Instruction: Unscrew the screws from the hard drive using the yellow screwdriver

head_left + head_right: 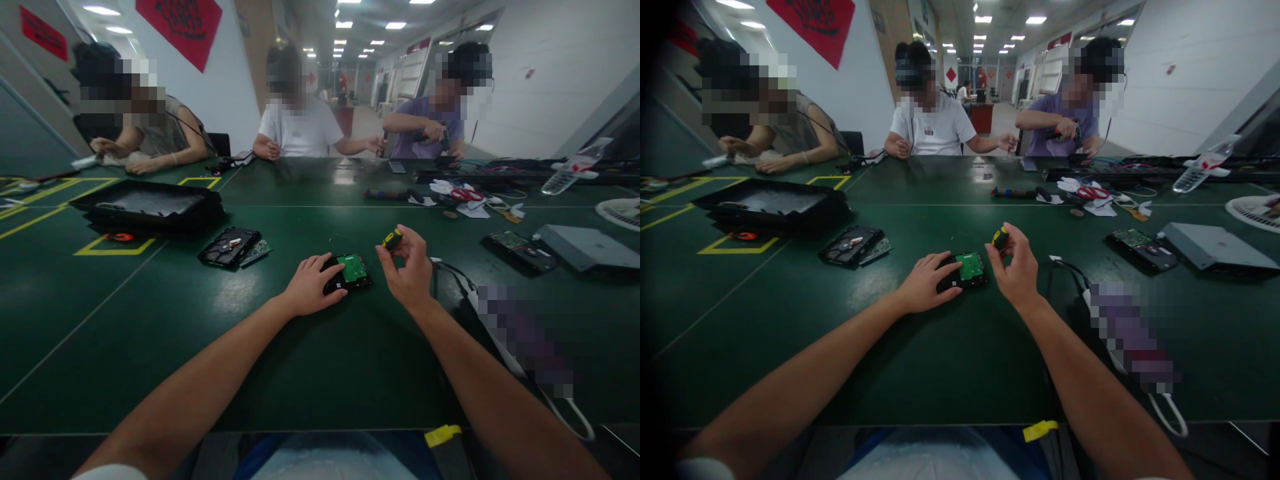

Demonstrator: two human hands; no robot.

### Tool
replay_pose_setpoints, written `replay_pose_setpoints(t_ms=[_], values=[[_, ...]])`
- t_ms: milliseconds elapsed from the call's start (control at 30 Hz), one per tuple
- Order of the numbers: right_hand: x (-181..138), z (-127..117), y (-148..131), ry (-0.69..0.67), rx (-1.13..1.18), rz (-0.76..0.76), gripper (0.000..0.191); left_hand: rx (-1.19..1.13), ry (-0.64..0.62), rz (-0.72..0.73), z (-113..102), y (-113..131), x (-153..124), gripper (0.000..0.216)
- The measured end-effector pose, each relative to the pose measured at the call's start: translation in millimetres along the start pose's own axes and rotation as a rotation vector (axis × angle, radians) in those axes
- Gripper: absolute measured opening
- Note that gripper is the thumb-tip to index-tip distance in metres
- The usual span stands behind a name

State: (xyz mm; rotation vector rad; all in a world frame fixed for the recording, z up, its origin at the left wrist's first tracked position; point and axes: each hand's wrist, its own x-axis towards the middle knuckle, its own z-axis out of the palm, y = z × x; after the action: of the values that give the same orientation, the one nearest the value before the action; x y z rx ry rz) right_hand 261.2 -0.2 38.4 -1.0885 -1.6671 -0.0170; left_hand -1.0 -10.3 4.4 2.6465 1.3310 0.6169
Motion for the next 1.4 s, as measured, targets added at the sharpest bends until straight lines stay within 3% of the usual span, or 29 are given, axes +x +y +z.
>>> replay_pose_setpoints(t_ms=[633,1200,1400], values=[[-2,10,4,-0.005,0.019,-0.063,0.054,-0.017,-0.003,0.019,-1,-2,1,0.071],[-1,9,1,-0.092,0.004,-0.058,0.053,-0.007,-0.023,0.016,0,-3,1,0.073],[0,15,3,-0.004,0.053,-0.126,0.057,0.021,-0.055,-0.009,-1,-1,2,0.072]])
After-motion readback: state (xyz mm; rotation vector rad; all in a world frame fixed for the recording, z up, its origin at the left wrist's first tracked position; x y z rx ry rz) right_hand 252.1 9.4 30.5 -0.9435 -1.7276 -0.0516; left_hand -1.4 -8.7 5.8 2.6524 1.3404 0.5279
